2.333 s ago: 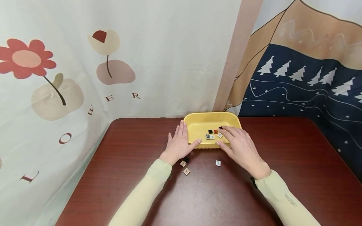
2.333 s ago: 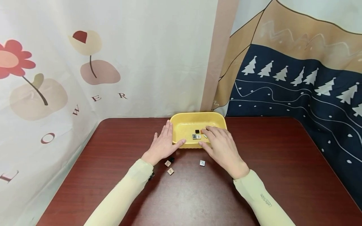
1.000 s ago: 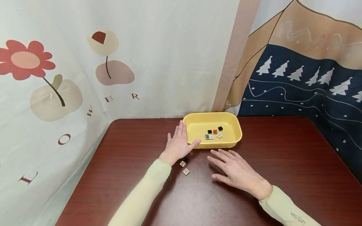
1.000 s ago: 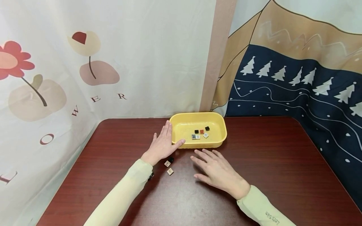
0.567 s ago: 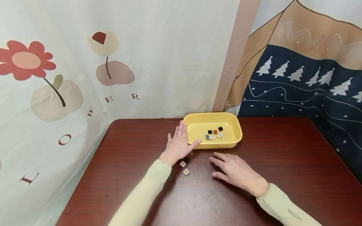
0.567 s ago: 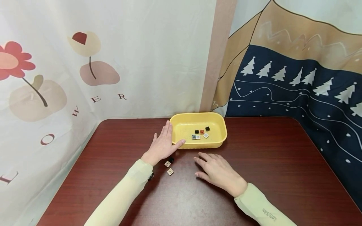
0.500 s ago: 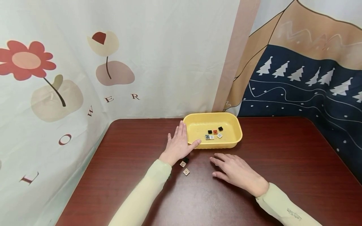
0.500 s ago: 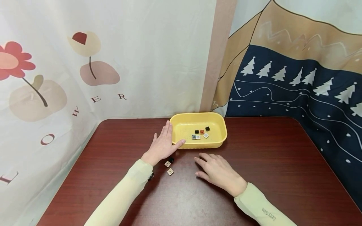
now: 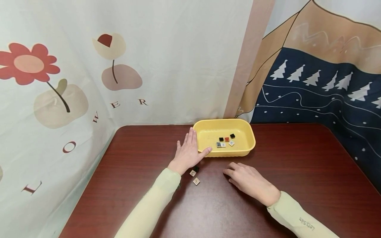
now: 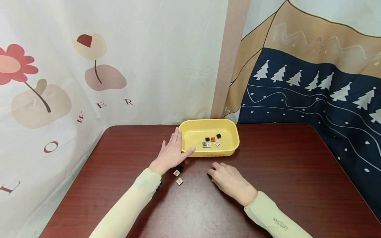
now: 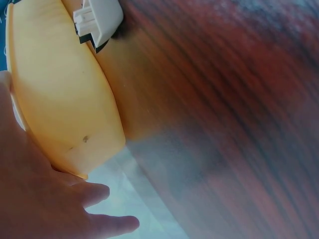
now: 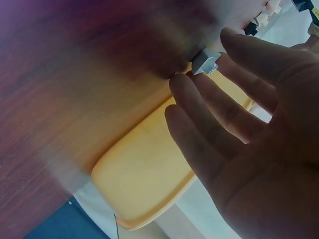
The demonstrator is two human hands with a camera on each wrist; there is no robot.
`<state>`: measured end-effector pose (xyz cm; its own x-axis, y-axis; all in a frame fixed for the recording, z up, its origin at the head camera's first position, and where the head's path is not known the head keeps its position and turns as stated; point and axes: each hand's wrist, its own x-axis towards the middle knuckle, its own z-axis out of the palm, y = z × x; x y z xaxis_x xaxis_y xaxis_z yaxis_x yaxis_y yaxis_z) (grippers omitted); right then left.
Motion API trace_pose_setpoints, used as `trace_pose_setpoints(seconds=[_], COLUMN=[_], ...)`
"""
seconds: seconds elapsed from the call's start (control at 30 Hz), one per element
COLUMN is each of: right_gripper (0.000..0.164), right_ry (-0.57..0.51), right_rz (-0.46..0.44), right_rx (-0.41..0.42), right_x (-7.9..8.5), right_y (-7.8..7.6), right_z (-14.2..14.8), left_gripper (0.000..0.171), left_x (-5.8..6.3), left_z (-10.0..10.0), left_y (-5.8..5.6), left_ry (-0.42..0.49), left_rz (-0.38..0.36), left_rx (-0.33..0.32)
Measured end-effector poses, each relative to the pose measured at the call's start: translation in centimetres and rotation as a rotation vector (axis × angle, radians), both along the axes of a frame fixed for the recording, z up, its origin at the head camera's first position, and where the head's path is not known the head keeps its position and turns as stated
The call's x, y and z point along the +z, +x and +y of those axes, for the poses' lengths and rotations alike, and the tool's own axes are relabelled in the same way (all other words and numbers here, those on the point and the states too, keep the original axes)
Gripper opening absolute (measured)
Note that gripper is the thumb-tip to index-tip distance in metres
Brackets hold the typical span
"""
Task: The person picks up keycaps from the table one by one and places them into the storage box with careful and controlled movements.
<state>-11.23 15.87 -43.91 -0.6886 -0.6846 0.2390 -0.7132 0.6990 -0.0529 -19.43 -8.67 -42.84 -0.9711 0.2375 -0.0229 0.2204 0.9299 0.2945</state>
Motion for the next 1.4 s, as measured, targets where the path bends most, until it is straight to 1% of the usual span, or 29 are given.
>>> trace_pose_setpoints(seconds=[0.2,0.43,0.77,0.97,1.4], right_gripper=[0.019,0.015,0.016,0.015,0.014], right_ry=[-0.035,-0.035,-0.023,-0.01,-0.057], right_rz=[0.023,0.023,0.089,0.07,0.067], right_rx=[0.013,-0.007,-0.003,-0.016,-0.043], right_x=[0.0,-0.1,-0.3,-0.2,0.6], right_y=[0.1,0.1,0.1,0.2,0.6], right_z=[0.1,0.1,0.2,0.5,1.2], left_gripper=[0.111,0.111,0.111,0.111,0.111], left_x=[0.0,0.0,-0.1,0.0,-0.1], left_z=[0.0,0.0,0.0,0.0,0.0], left_y=[0.0,0.0,-0.1,-0.1,-0.2], left_ry=[0.006,0.006,0.005,0.006,0.0], left_rz=[-0.003,-0.006,0.002,0.002,0.01], left_rx=[0.002,0.005,0.003,0.0,-0.005])
